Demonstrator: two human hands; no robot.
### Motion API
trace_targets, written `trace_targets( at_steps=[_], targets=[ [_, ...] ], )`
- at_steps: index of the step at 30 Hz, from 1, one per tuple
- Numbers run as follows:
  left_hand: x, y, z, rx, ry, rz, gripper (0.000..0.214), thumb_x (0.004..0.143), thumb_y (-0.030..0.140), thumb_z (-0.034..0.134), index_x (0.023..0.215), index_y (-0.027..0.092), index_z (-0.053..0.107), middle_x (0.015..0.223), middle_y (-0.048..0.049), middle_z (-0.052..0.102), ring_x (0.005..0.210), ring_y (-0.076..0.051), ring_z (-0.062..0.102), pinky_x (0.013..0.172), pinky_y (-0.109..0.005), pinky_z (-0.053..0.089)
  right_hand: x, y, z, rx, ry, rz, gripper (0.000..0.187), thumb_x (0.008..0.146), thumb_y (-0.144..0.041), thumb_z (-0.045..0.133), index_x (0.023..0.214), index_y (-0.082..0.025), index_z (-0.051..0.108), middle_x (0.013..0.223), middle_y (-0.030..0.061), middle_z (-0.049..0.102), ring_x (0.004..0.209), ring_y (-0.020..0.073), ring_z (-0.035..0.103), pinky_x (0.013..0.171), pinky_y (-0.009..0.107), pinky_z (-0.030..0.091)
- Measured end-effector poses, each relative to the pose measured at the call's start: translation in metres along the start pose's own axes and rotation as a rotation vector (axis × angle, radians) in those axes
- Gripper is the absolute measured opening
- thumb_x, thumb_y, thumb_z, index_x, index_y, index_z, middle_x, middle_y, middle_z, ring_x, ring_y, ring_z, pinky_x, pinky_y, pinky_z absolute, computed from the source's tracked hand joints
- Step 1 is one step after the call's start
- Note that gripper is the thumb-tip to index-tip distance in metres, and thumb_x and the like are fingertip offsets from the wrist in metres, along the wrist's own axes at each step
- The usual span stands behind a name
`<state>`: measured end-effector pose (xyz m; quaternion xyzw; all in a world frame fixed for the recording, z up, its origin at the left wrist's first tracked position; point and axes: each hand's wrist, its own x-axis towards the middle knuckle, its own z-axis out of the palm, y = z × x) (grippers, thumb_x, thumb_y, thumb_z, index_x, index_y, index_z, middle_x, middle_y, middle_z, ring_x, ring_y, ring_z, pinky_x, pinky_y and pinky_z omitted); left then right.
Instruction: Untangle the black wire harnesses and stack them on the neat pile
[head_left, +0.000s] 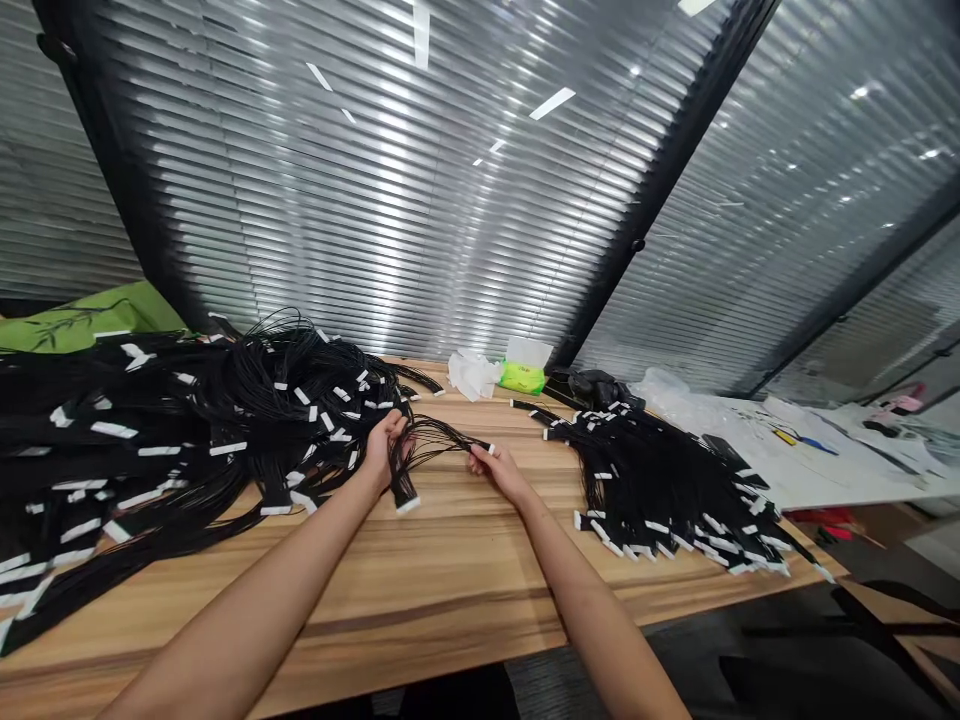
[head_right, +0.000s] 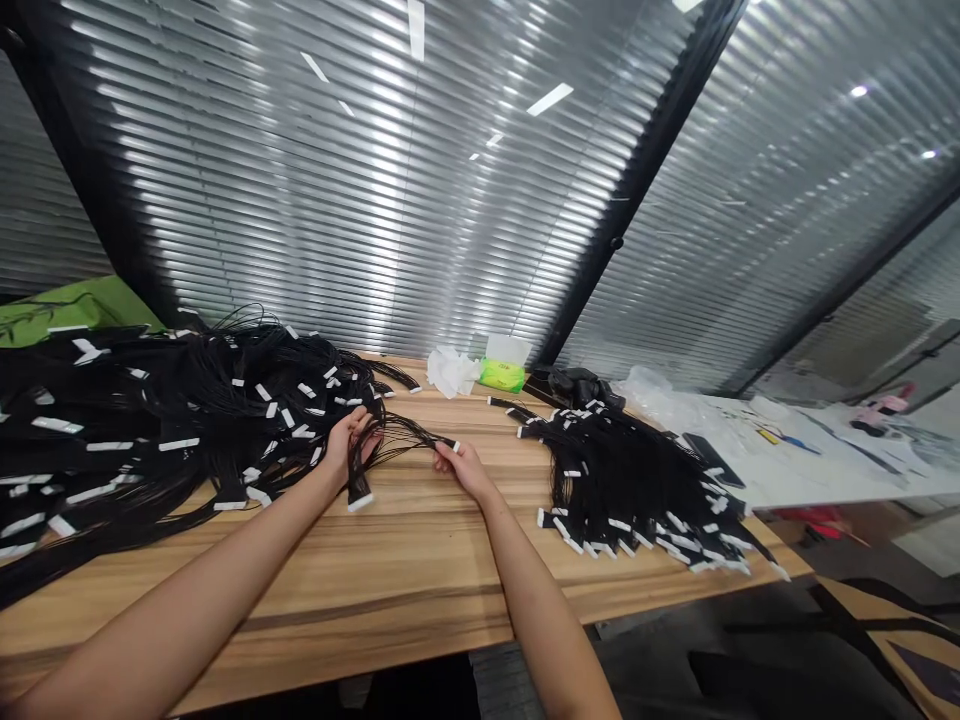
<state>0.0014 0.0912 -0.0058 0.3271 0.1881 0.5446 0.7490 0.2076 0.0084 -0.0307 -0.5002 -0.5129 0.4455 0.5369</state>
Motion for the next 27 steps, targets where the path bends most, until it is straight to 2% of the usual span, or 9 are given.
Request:
trace_targets(
  at_steps=[4, 8, 11, 14, 18, 21, 23, 25, 27],
  targets=[
    [0.002, 0.008, -0.005, -0.142, -0.028, -0.088, 0.02, 0.059, 0.005, 0.043, 0.062, 0.019, 0.029, 0.048, 0.0074, 0.022, 0.042, -0.008, 0.033, 0.055, -0.021, 0.04, -0.005, -0.003, 0.005, -0.045, -0.018, 0.005, 0.039, 0.066, -0.053, 0.071, 0.058, -0.015, 0.067, 0.053, 0.0022, 0.062, 0.048, 0.0114, 0.048, 0.051, 0.025, 0.035],
    [0.003, 0.008, -0.005, -0.171, -0.051, -0.188, 0.017, 0.061, 0.004, 0.043, 0.067, 0.019, 0.039, 0.046, 0.008, 0.025, 0.041, -0.009, 0.035, 0.055, -0.022, 0.042, -0.004, -0.006, 0.004, -0.035, 0.098, -0.039, 0.037, 0.067, -0.052, 0.07, 0.061, -0.015, 0.067, 0.057, 0.002, 0.064, 0.048, 0.0103, 0.045, 0.05, 0.024, 0.034],
    [0.005, 0.002, -0.002, -0.145, -0.04, -0.241, 0.016, 0.069, 0.009, 0.047, 0.08, 0.019, 0.049, 0.05, 0.0077, 0.038, 0.044, -0.01, 0.043, 0.056, -0.023, 0.044, -0.001, -0.007, 0.002, 0.017, 0.208, -0.068, 0.039, 0.068, -0.055, 0.066, 0.071, -0.016, 0.066, 0.063, 0.0028, 0.066, 0.048, 0.0111, 0.046, 0.049, 0.025, 0.035],
    [0.005, -0.005, 0.001, -0.102, -0.02, -0.279, 0.022, 0.072, 0.011, 0.051, 0.093, 0.019, 0.054, 0.074, 0.0022, 0.06, 0.059, -0.011, 0.055, 0.059, -0.022, 0.044, 0.0, -0.008, 0.0, 0.088, 0.303, -0.09, 0.042, 0.067, -0.056, 0.063, 0.084, -0.017, 0.065, 0.068, 0.003, 0.067, 0.048, 0.0114, 0.048, 0.048, 0.025, 0.037],
    [0.006, -0.011, -0.001, -0.064, 0.009, -0.309, 0.033, 0.071, 0.006, 0.051, 0.101, 0.021, 0.056, 0.098, -0.0017, 0.064, 0.072, -0.01, 0.06, 0.067, -0.021, 0.044, 0.001, -0.018, -0.005, 0.16, 0.383, -0.118, 0.037, 0.064, -0.049, 0.064, 0.086, -0.018, 0.064, 0.063, 0.0021, 0.065, 0.044, 0.0107, 0.045, 0.044, 0.024, 0.035],
    [0.007, -0.012, -0.005, -0.055, 0.03, -0.31, 0.031, 0.075, 0.013, 0.052, 0.104, 0.023, 0.056, 0.107, -0.0032, 0.063, 0.079, -0.011, 0.061, 0.069, -0.022, 0.044, 0.016, -0.042, -0.007, 0.177, 0.415, -0.156, 0.03, 0.062, -0.042, 0.063, 0.08, -0.017, 0.063, 0.052, -0.0007, 0.059, 0.038, 0.0088, 0.038, 0.04, 0.023, 0.028],
    [0.008, -0.013, -0.007, -0.05, 0.039, -0.315, 0.03, 0.076, 0.017, 0.053, 0.106, 0.023, 0.056, 0.109, -0.0045, 0.063, 0.08, -0.012, 0.061, 0.068, -0.023, 0.044, 0.036, -0.067, -0.004, 0.174, 0.437, -0.205, 0.026, 0.065, -0.038, 0.061, 0.081, -0.017, 0.063, 0.045, -0.005, 0.052, 0.036, 0.0077, 0.034, 0.039, 0.022, 0.024],
    [0.009, -0.013, -0.008, -0.049, 0.047, -0.319, 0.03, 0.077, 0.018, 0.053, 0.107, 0.024, 0.055, 0.11, -0.0051, 0.063, 0.078, -0.011, 0.061, 0.067, -0.023, 0.043, 0.064, -0.1, 0.008, 0.156, 0.447, -0.253, 0.023, 0.068, -0.032, 0.058, 0.085, -0.017, 0.063, 0.041, -0.0082, 0.046, 0.036, 0.0075, 0.031, 0.039, 0.022, 0.023],
    [0.009, -0.014, -0.008, -0.049, 0.059, -0.319, 0.03, 0.077, 0.018, 0.052, 0.107, 0.024, 0.055, 0.109, -0.0052, 0.063, 0.076, -0.011, 0.061, 0.066, -0.022, 0.042, 0.094, -0.136, 0.029, 0.125, 0.444, -0.3, 0.016, 0.069, -0.026, 0.057, 0.082, -0.017, 0.062, 0.039, -0.0096, 0.042, 0.036, 0.0079, 0.032, 0.039, 0.022, 0.023]
  ],
)
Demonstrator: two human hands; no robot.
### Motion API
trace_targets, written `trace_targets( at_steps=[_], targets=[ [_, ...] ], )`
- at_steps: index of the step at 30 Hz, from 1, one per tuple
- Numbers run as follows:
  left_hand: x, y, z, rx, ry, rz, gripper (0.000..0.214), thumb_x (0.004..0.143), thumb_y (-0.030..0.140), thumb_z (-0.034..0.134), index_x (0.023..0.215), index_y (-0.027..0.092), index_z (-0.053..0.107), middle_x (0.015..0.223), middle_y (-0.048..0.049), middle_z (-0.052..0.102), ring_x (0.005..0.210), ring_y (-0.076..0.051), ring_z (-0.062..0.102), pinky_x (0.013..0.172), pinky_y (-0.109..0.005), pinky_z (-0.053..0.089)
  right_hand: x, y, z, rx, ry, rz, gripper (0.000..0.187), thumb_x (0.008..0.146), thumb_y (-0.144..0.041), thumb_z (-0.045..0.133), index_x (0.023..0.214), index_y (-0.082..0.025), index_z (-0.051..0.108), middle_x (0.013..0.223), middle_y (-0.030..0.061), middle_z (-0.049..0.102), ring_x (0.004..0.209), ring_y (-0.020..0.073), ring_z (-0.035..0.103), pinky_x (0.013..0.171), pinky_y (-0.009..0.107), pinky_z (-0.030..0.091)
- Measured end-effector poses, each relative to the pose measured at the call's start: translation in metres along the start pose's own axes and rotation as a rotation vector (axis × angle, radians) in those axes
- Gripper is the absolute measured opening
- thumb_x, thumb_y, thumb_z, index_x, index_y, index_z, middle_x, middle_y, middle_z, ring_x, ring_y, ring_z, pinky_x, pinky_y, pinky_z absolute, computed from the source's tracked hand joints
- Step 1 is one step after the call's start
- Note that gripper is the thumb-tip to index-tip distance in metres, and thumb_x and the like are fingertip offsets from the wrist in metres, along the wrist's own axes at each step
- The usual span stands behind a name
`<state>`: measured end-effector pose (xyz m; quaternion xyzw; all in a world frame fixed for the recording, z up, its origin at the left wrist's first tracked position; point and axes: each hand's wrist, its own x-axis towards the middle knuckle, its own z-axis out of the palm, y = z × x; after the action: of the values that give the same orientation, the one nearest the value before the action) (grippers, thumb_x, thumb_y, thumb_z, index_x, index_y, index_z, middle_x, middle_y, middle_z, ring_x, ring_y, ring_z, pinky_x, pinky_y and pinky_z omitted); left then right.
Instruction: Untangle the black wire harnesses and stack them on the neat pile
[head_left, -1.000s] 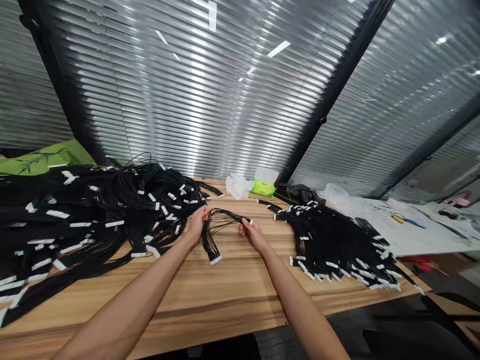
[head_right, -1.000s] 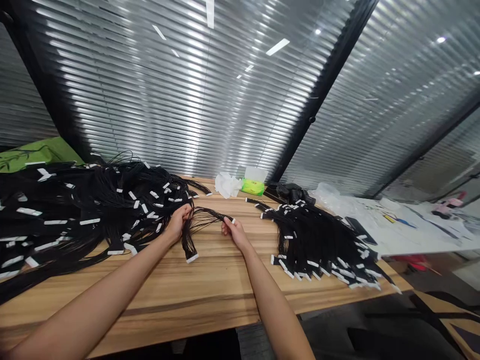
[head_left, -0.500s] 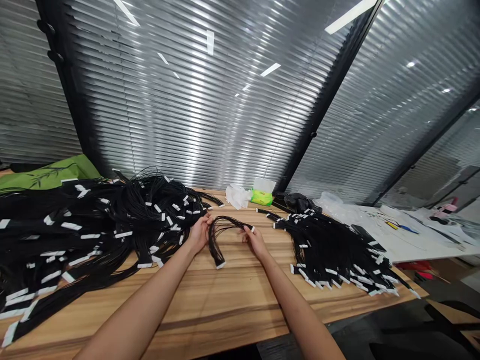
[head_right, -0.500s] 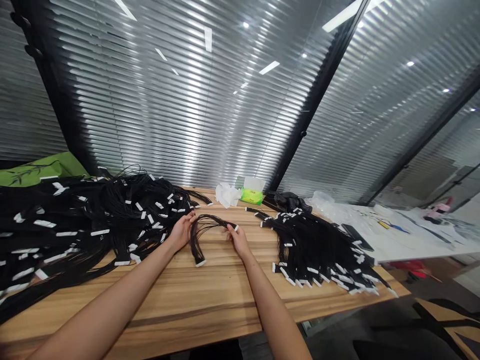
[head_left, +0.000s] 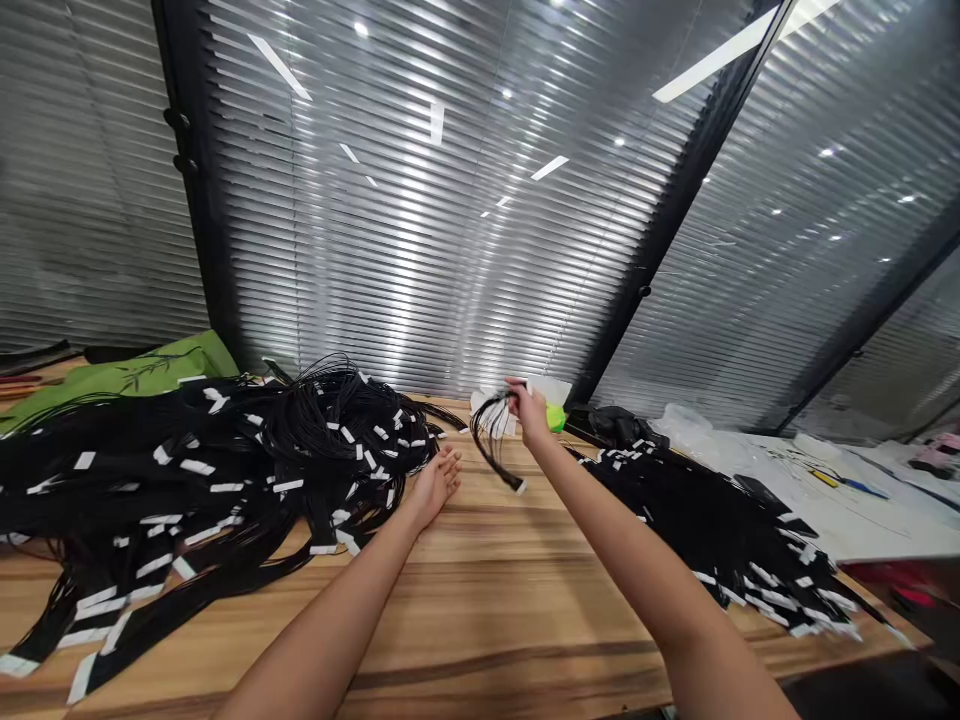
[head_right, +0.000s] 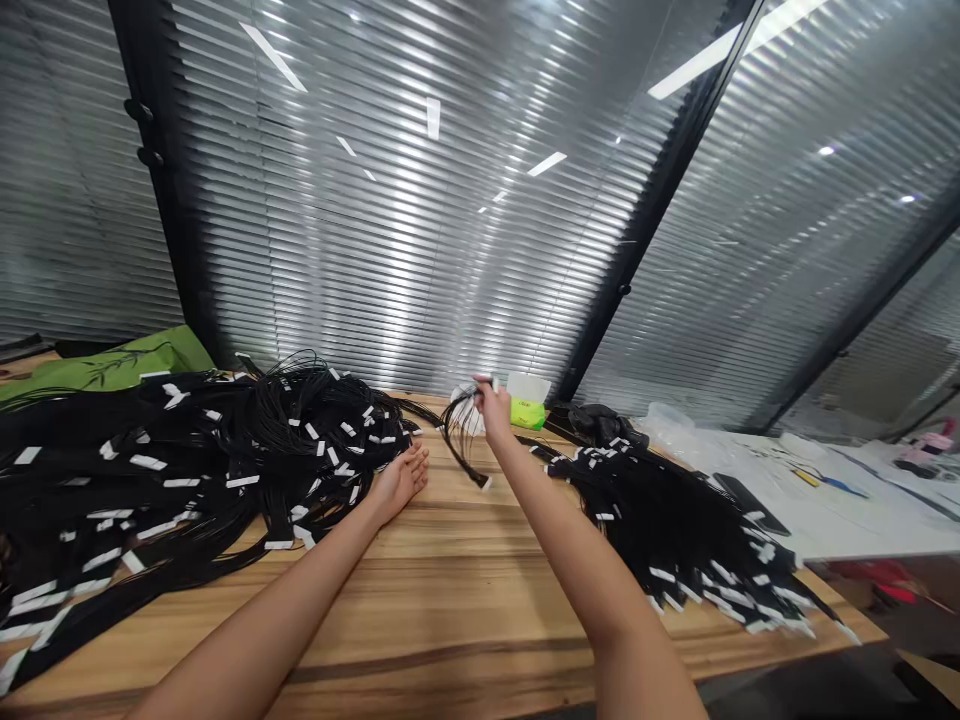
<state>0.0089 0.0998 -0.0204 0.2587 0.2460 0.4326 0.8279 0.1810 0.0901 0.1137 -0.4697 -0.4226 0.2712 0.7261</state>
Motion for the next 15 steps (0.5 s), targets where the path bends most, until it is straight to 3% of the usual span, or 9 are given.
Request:
trace_targets(
  at_steps=[5, 8, 10, 12, 15],
  targets=[
    [0.002, 0.0, -0.002, -0.014, 0.021, 0.02, 0.028, 0.077, 0.018, 0.053, 0.104, 0.023, 0.055, 0.102, -0.0051, 0.063, 0.071, -0.01, 0.059, 0.065, -0.023, 0.042, 0.029, -0.056, 0.113, -0.018, -0.124, -0.152, 0.009, 0.074, -0.021, 0.057, 0.083, -0.021, 0.059, 0.061, -0.0046, 0.063, 0.05, 0.01, 0.05, 0.052, 0.022, 0.041],
    [0.004, -0.002, -0.004, -0.024, 0.026, 0.033, 0.026, 0.078, 0.017, 0.053, 0.103, 0.022, 0.055, 0.098, -0.0049, 0.064, 0.071, -0.011, 0.06, 0.065, -0.023, 0.043, 0.015, -0.068, 0.17, 0.008, -0.235, -0.359, 0.008, 0.081, -0.022, 0.052, 0.088, -0.024, 0.055, 0.076, -0.0038, 0.067, 0.059, 0.01, 0.053, 0.062, 0.023, 0.046],
    [0.005, -0.003, -0.004, -0.029, 0.022, 0.04, 0.022, 0.08, 0.018, 0.052, 0.102, 0.021, 0.056, 0.094, -0.0052, 0.065, 0.073, -0.013, 0.06, 0.066, -0.025, 0.044, -0.004, -0.062, 0.197, 0.046, -0.295, -0.389, 0.006, 0.084, -0.024, 0.051, 0.089, -0.024, 0.052, 0.083, -0.0027, 0.067, 0.063, 0.0102, 0.055, 0.063, 0.023, 0.046],
    [0.004, -0.003, -0.003, -0.035, 0.005, 0.055, 0.018, 0.084, 0.021, 0.051, 0.1, 0.02, 0.058, 0.093, -0.0063, 0.066, 0.08, -0.016, 0.062, 0.069, -0.027, 0.046, -0.026, -0.044, 0.215, 0.093, -0.379, -0.295, 0.005, 0.084, -0.023, 0.05, 0.089, -0.023, 0.052, 0.083, -0.002, 0.066, 0.062, 0.0099, 0.055, 0.061, 0.022, 0.045],
    [0.001, -0.004, -0.003, -0.05, -0.024, 0.096, 0.017, 0.09, 0.025, 0.047, 0.098, 0.021, 0.061, 0.099, -0.0073, 0.067, 0.092, -0.019, 0.061, 0.076, -0.03, 0.048, -0.061, -0.007, 0.225, 0.045, -0.553, 0.011, 0.008, 0.083, -0.022, 0.054, 0.09, -0.022, 0.053, 0.076, -0.003, 0.066, 0.052, 0.0082, 0.052, 0.052, 0.021, 0.042]
  ],
)
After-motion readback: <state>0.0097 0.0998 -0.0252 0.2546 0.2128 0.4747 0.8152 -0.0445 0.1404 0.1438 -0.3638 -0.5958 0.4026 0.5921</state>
